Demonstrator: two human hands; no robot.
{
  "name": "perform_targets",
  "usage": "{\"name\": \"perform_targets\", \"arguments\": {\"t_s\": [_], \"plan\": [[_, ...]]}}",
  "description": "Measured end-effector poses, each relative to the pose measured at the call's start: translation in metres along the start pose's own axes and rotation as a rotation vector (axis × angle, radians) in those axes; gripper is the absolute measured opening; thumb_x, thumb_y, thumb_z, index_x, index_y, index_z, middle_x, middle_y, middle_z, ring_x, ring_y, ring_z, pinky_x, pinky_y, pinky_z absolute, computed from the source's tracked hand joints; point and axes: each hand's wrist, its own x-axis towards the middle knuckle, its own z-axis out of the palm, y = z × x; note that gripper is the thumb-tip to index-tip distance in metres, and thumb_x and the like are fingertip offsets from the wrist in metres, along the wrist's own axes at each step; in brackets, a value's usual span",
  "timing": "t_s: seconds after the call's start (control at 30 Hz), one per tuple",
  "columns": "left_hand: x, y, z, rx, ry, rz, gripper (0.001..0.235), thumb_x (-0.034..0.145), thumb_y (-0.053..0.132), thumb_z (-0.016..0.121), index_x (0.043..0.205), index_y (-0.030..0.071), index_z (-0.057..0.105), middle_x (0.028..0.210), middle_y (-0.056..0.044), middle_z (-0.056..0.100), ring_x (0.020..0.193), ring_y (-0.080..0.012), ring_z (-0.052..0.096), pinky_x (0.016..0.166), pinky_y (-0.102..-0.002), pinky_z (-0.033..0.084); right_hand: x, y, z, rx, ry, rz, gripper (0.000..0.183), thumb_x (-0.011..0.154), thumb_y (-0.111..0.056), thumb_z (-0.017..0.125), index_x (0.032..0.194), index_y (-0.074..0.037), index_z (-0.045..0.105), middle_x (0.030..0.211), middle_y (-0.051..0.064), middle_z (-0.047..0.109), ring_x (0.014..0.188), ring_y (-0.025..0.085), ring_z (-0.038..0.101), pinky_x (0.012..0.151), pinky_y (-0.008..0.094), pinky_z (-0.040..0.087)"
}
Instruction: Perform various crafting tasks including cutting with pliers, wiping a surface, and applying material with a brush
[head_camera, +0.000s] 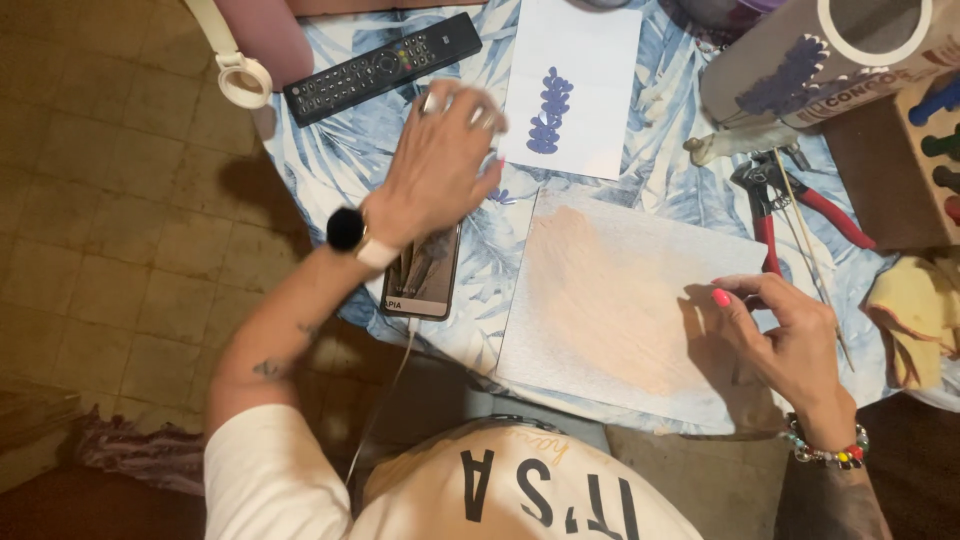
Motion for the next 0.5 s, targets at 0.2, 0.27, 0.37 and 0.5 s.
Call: {"name": "perform_targets", "arguments": {"t_s": [0.2,0.27,0.37,0.5], "plan": [[0.066,-0.024,0.008,-0.070,0.009,0.173,0.021,0.079,0.004,0.052,0.100,0.001,0.055,0.097,-0.016,0.054,0.090,-0.0298,0.048,0.072,-0.040,0.044,0.005,0.000,0.005,0.068,-0.042,-0.030,0.013,0.082,-0.012,0.052,0.089,-0.005,0.061,0.084,0.003,0.062,0.072,0.011,0.057,0.051,0.022,0.043],[0.084,-0.033,0.018,-0.052,0.000,0.212,0.021,0.079,0.000,0.051,0.099,-0.002,0.056,0.092,-0.016,0.053,0.083,-0.0308,0.049,0.067,-0.041,0.044,0.005,0.002,0.006,0.088,-0.042,-0.071,0.013,0.082,-0.011,0.052,0.089,-0.003,0.060,0.084,0.004,0.062,0.073,0.012,0.057,0.059,0.022,0.044],[0.103,-0.044,0.039,-0.036,0.038,0.352,0.014,0.073,0.003,0.060,0.086,0.004,0.054,0.087,-0.013,0.053,0.078,-0.0311,0.051,0.057,-0.042,0.045,0.003,0.003,0.007,0.067,-0.048,-0.027,0.016,0.081,-0.014,0.052,0.089,-0.004,0.061,0.083,0.005,0.063,0.070,0.013,0.058,0.055,0.022,0.045],[0.116,-0.047,0.050,-0.023,-0.065,0.315,0.008,0.080,0.007,0.056,0.088,0.004,0.057,0.089,-0.013,0.051,0.072,-0.0317,0.054,0.055,-0.044,0.046,0.000,0.009,0.007,0.066,-0.034,0.010,0.014,0.081,-0.013,0.053,0.087,-0.004,0.062,0.082,0.004,0.063,0.065,0.011,0.056,0.050,0.022,0.043]]}}
